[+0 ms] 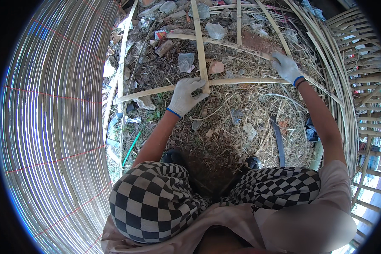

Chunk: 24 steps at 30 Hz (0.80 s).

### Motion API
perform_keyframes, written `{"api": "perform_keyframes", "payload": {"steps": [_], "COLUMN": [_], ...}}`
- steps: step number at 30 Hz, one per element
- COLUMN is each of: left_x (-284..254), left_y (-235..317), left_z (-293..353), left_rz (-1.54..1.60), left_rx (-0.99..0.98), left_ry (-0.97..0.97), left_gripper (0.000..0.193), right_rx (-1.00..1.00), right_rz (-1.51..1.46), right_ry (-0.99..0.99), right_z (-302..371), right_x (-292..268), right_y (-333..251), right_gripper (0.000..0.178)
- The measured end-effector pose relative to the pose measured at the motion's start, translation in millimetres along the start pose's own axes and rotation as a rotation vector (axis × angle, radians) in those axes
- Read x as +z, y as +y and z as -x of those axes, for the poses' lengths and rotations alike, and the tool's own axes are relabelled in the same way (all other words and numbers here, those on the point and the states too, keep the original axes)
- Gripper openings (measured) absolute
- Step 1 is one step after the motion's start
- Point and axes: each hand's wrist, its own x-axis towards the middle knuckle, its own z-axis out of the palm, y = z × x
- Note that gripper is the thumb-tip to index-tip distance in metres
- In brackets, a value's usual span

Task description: Arranging thin bamboo strips into a grid pattern to prepare for weaving a mat or structure.

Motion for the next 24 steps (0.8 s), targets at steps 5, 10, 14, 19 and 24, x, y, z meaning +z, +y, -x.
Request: {"api": "perform_keyframes", "payload": {"steps": [5, 10, 14, 19, 24], "left_x": [1.8, -3.9, -3.2, -3.5, -3.6], "left_y": [5.0, 3.3, 4.0, 4.3, 2.4], "left_z": [-6.8, -1.1, -2.7, -3.7, -2.3], "left_rz": [0.010, -0.001, 0.009, -0.038, -0.016], "left_rx": [0.059, 0.004, -0.022, 0.039, 0.037], "left_ry": [0.066, 0.016, -0.018, 0.041, 0.034], "left_gripper": [0.041, 0.045, 0.047, 0.040, 0.043], "right_rx": [-0.106, 0.009, -0.055, -0.108, -0.167], "right_rz": [-0.040, -0.103, -0.043, -0.033, -0.076], "right_ry": [0.017, -0.079, -0.031, -0.093, -0.128], "right_z": [-20.3, -23.6, -33.5, -52.5, -64.0], "right_x": [19.6, 36.0, 48.7, 54.7, 61.8], "right_y": [-7.6, -33.3, -34.7, -64.8, -103.1], "right_gripper": [0.021, 0.028, 0.035, 0.035, 0.036]}}
